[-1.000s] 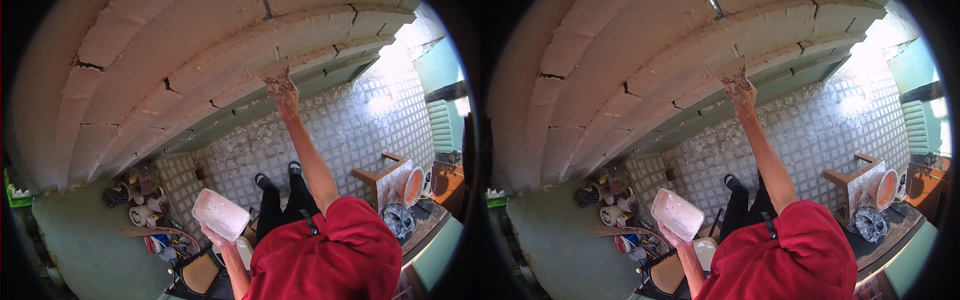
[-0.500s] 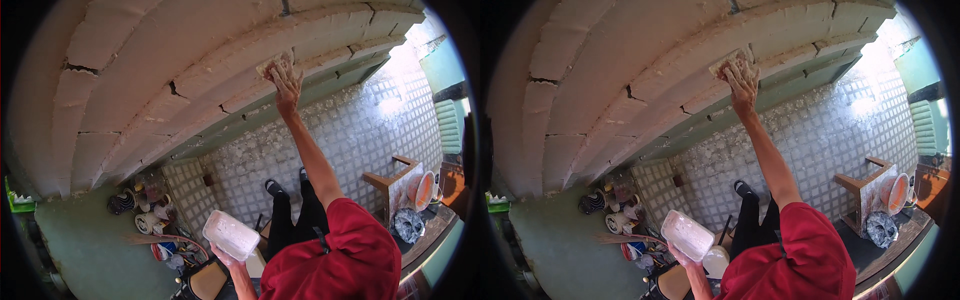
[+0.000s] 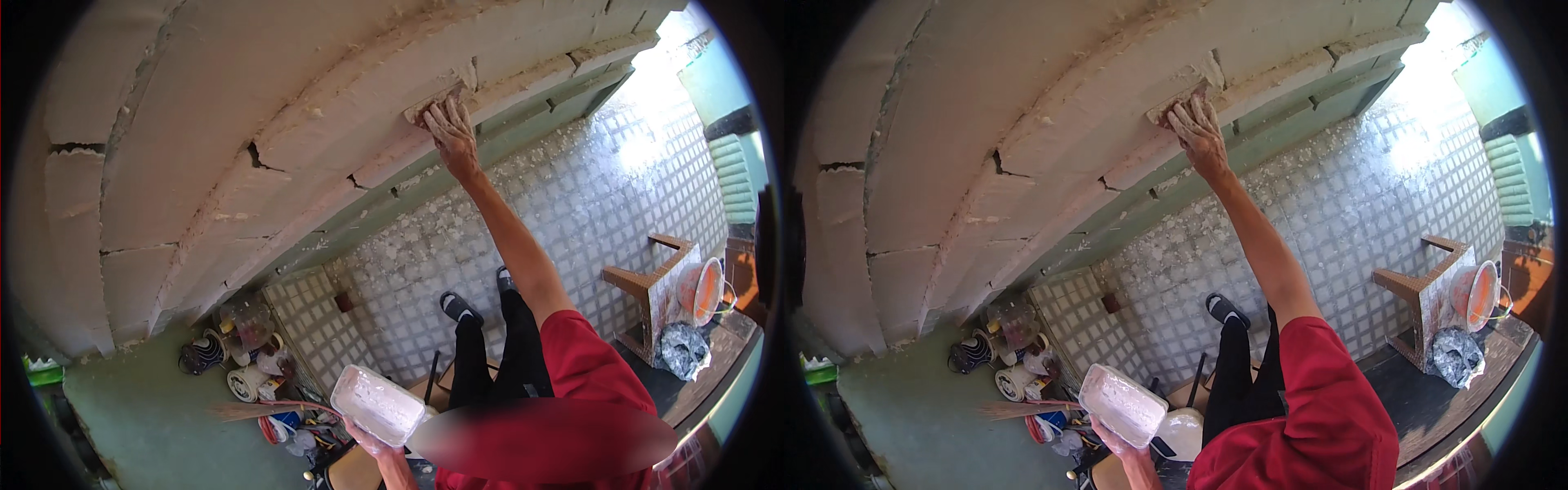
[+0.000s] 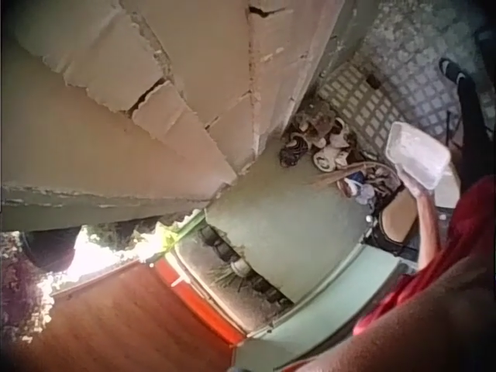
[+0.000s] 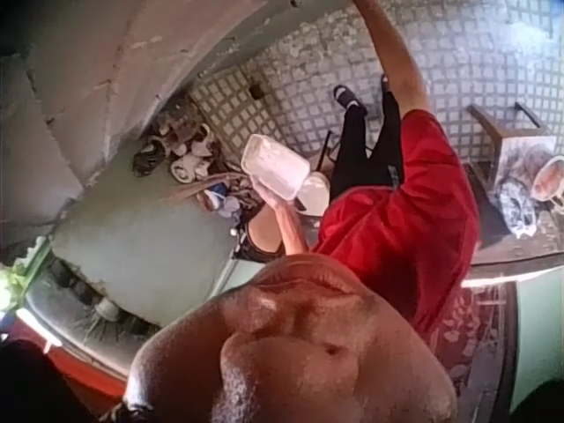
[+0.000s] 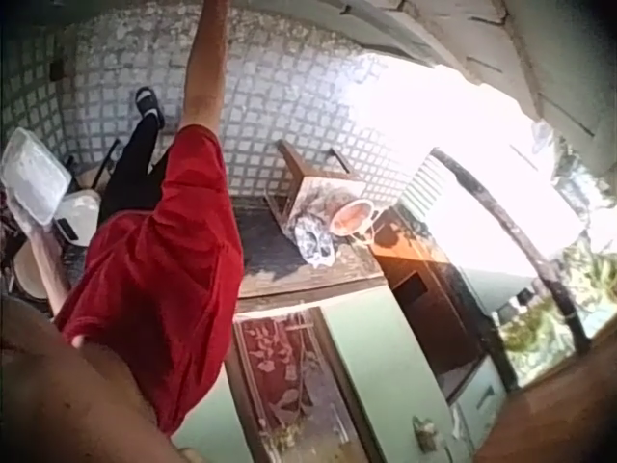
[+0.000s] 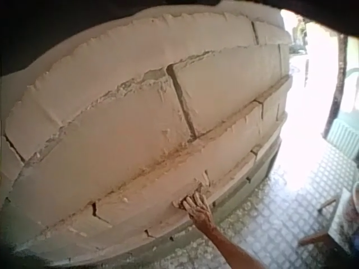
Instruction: Applying plaster or filler to gaps between blocks in a wall using a putty knife.
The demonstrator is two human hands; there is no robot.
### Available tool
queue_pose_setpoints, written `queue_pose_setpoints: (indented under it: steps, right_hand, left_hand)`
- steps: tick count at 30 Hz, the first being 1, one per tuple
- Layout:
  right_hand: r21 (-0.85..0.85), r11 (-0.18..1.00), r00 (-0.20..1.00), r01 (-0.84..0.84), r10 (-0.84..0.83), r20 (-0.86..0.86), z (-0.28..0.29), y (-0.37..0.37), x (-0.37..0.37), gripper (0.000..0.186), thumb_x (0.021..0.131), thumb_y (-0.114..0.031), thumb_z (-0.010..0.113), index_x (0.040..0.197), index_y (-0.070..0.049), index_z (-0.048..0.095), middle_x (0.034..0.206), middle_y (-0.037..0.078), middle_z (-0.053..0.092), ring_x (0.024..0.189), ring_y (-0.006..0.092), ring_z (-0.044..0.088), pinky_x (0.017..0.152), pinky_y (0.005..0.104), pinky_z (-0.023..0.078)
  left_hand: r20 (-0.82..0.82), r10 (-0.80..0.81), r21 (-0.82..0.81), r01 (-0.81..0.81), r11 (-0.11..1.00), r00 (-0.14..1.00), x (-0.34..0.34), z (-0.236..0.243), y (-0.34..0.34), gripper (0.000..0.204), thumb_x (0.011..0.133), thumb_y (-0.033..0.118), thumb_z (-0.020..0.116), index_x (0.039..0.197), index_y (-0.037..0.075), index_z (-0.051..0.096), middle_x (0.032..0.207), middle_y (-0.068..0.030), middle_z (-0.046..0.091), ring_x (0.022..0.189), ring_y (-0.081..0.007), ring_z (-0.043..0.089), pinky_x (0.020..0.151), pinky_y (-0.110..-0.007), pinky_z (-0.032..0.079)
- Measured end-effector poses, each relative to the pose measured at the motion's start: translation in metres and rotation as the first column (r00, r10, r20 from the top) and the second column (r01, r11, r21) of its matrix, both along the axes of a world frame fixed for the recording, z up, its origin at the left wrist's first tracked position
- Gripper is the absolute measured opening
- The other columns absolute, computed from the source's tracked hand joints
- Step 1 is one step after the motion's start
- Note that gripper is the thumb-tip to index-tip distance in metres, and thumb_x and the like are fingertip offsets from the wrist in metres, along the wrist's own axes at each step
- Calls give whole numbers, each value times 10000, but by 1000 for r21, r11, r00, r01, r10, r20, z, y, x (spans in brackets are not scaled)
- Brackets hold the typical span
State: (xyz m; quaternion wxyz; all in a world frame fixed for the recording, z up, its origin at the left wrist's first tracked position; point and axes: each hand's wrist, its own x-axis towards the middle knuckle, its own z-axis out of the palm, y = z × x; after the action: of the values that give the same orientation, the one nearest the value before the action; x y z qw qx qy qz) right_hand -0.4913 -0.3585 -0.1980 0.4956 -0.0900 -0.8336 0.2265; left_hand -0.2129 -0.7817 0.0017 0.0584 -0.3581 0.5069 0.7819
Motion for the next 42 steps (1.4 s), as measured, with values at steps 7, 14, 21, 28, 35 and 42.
queue_pose_setpoints:
  steps: [7, 14, 21, 28, 35, 42]
  right_hand:
    - [54, 993, 994, -104, 105, -27, 27, 5, 37, 406, 768, 7, 641, 1166, -69, 652, 1249, 101, 611, 1266, 340, 486, 1078, 510, 332]
    - [-701, 709, 962, -75, -133, -238, 44, -19, 56, 406, 788, 46, 488, 1166, 4, 630, 1137, 74, 663, 970, 209, 646, 845, 365, 515]
    - [-856, 214, 853, -470, -141, -503, 54, 22, 26, 266, 807, -68, 501, 1005, 75, 606, 809, 106, 637, 579, 122, 565, 493, 263, 473]
    - [-843, -73, 846, -533, -83, -527, 111, 18, 14, 168, 794, -8, 493, 927, 46, 580, 759, 85, 583, 580, 165, 597, 461, 292, 499]
    - [-760, -146, 773, -633, -177, -609, 119, -6, 51, 290, 778, 17, 524, 1063, 61, 562, 925, 170, 650, 716, 190, 665, 515, 278, 530]
    - [-837, -28, 824, -546, -194, -532, 82, 6, -3, 287, 787, 19, 531, 1068, 67, 556, 935, 169, 637, 667, 240, 653, 488, 312, 527]
  left_hand:
    - [-7, -37, 2, 37, 999, 999, -9, -2, 8, 617, 931, 511, 388, 1409, 120, 379, 1351, -77, 499, 1168, -290, 545, 968, -443, 473]
    - [8, -54, 56, 54, 997, 999, -4, -5, 5, 658, 921, 536, 410, 1426, 118, 354, 1397, -83, 452, 1223, -302, 493, 1013, -450, 426]
    - [23, -50, -26, 51, 998, 998, -2, 4, 14, 713, 896, 585, 399, 1431, 117, 347, 1412, -73, 432, 1236, -313, 474, 1015, -454, 424]
    - [-3, -64, 51, 64, 997, 998, 5, -6, 11, 732, 891, 594, 419, 1443, 121, 328, 1425, -73, 416, 1254, -311, 455, 1027, -458, 409]
    - [-32, -79, 33, 80, 996, 996, 6, 0, 19, 736, 890, 595, 430, 1440, 116, 326, 1419, -76, 418, 1250, -306, 456, 1020, -448, 414]
    - [-34, -102, 39, 104, 994, 994, 13, -4, 18, 730, 896, 590, 426, 1441, 114, 325, 1417, -75, 421, 1243, -305, 463, 1023, -445, 411]
